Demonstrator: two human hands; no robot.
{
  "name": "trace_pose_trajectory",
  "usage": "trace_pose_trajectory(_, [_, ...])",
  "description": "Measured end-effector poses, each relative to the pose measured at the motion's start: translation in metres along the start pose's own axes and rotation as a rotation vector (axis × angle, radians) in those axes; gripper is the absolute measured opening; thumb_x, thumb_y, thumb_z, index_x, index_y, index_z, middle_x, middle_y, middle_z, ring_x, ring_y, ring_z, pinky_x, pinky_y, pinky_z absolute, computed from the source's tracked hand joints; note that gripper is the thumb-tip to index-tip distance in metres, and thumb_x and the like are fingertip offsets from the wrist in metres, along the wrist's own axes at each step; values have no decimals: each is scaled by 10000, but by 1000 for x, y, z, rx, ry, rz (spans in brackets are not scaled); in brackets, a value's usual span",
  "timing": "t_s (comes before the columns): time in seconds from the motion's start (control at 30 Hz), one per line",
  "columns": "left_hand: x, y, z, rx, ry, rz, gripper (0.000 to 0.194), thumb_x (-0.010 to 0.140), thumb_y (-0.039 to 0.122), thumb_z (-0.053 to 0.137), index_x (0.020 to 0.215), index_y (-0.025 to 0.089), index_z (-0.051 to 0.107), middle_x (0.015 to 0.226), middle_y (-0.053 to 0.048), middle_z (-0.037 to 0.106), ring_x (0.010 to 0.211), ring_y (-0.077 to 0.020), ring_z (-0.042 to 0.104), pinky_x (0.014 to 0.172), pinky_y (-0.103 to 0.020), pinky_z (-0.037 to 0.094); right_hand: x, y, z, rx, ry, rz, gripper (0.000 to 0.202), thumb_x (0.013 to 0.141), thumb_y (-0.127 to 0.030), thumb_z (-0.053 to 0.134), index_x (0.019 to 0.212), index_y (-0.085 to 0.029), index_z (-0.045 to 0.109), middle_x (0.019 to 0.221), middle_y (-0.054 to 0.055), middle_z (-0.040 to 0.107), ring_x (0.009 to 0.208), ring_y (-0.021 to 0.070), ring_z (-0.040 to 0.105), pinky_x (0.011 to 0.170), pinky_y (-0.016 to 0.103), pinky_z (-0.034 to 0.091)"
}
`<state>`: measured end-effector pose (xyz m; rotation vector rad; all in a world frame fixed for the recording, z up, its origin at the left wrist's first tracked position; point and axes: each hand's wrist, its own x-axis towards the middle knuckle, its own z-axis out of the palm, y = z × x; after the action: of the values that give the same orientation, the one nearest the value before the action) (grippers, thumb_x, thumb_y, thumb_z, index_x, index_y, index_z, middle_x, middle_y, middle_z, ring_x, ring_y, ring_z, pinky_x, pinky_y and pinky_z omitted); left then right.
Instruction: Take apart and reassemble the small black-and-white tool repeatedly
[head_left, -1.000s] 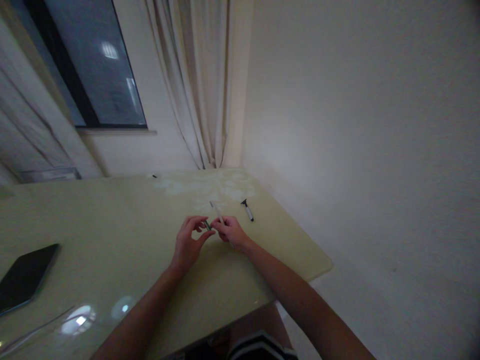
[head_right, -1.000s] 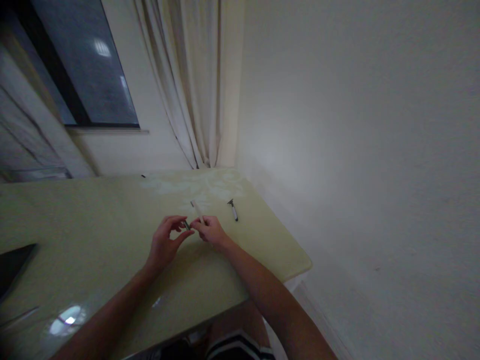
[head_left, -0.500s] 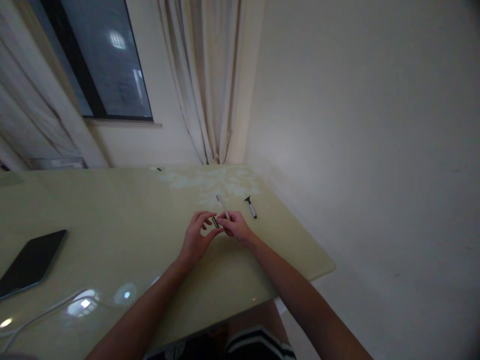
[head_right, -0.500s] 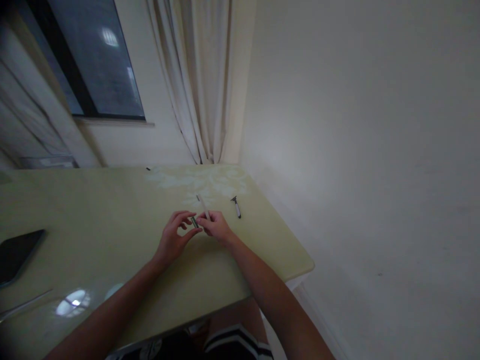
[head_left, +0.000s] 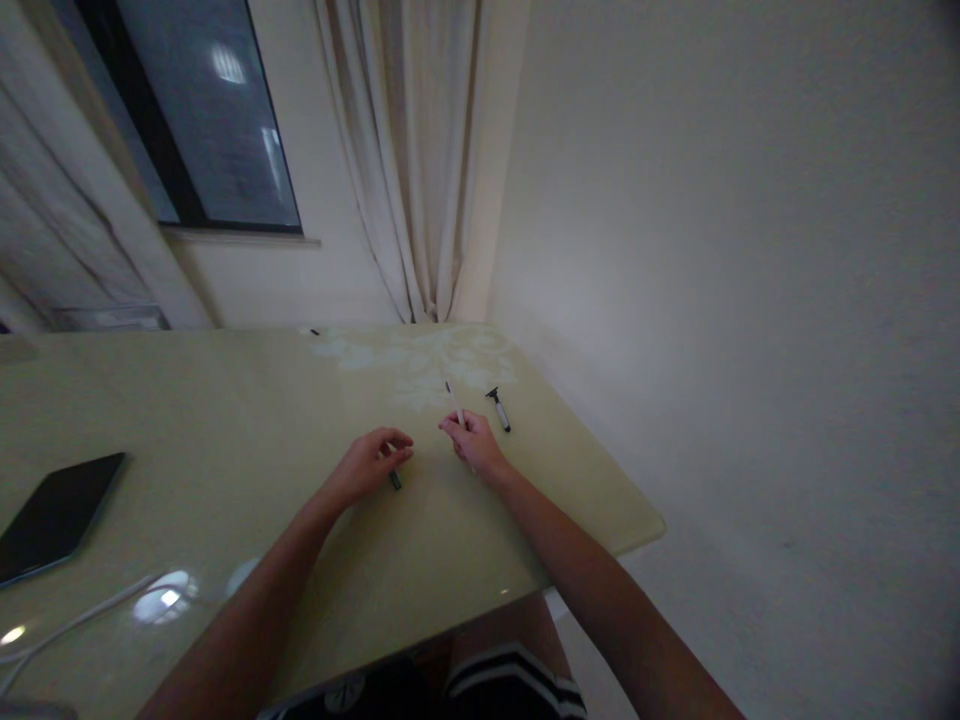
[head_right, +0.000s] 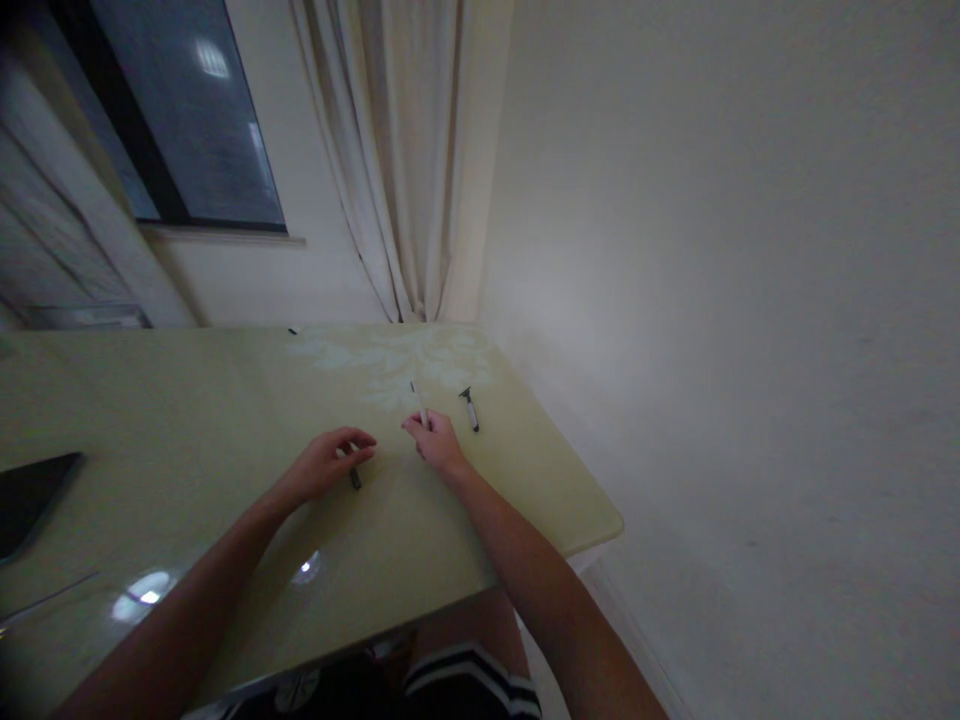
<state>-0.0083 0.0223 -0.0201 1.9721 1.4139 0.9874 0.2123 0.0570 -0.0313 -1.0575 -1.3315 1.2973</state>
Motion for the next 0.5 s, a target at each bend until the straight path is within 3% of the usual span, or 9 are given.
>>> trace_pose_trajectory(0.07, [-1,-5,-20,43,-183,-46,324,803,511,690,883,211,783,839,-54,759,755,-225,675,710,-329,515,1,0,-2,-6,5,0,330,747,-494,727,804,-196,597,476,-116,372,396,70,311,403,219,223])
trace_pose_trajectory(0.17, [-7,-6,-38,143,-324,-123,405,731,567,749,913,206,770,853,-55,742,787,-240,674,706,-324,507,0,-1,-2,-19,4,-11,306,758,-476,715,801,-195,601,484,-111,378,407,72,322,413,217,232])
trace_pose_trajectory(0.27, [-12,0,-35,239,-346,-129,431,663,512,803,952,198,741,887,-56,724,815,-246,669,710,-320,497,-2,-1,-2,-35,-9,-11,296,765,-468,707,812,-193,609,482,-109,386,408,73,327,420,218,237])
trace_pose_trajectory(0.5, [-12,9,-14,290,-295,-40,250,696,344,718,890,189,683,874,-52,703,789,-216,641,722,-317,486,-1,0,-3,-46,-12,-1,337,743,-503,717,801,-190,607,475,-109,390,406,73,327,418,219,239])
